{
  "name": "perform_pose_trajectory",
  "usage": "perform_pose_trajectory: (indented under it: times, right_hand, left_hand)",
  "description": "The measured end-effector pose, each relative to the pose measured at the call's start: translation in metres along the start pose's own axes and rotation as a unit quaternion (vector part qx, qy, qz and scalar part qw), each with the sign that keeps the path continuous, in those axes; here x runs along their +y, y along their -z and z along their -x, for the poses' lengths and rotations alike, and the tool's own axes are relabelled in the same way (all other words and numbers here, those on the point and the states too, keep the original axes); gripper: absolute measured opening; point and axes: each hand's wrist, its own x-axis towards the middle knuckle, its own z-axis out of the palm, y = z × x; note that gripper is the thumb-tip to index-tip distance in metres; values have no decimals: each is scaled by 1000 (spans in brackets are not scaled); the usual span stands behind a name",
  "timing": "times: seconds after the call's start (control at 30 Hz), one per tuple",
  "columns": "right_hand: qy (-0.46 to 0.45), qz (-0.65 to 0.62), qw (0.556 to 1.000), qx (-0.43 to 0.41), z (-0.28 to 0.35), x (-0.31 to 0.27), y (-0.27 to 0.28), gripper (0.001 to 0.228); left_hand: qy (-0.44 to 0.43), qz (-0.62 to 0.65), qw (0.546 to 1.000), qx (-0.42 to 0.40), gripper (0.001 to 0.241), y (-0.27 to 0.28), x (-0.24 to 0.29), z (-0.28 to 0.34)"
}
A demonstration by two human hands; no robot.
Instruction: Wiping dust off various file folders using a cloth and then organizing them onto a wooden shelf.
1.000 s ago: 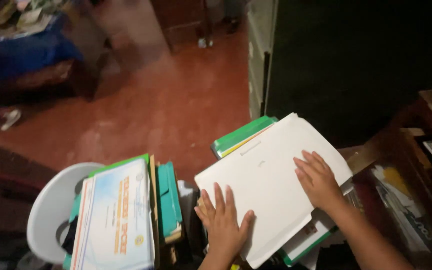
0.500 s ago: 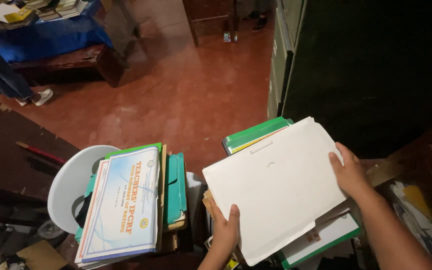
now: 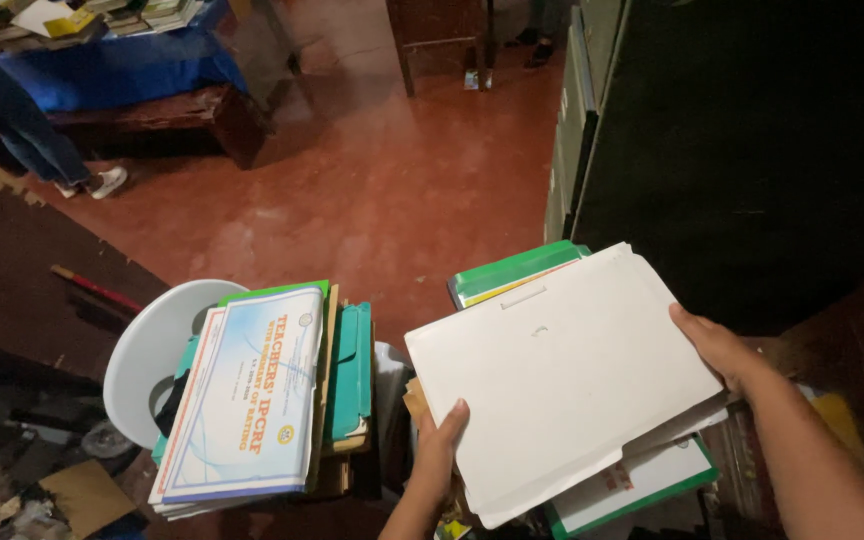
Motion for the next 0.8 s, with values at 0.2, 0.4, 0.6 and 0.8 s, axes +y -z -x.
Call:
perform_pose_trajectory:
  times: [0.2, 0.4, 0.6, 0.8]
  right_hand:
    - [-31, 45, 998, 10, 20, -27, 10, 68]
    - [-38, 43, 998, -10, 32, -29, 12, 68]
    - [-69, -21, 997, -30, 36, -6, 9, 64]
    - [-70, -78, 994, -32, 51, 14, 5, 64]
  left_hand:
    - [14, 67, 994, 80, 66, -20, 37, 16]
    - [15, 54, 996, 65, 70, -16, 63, 12]
    - [96, 25, 991, 84, 74, -7, 66, -2]
    - [97, 16, 993, 68, 78, 2, 72, -4]
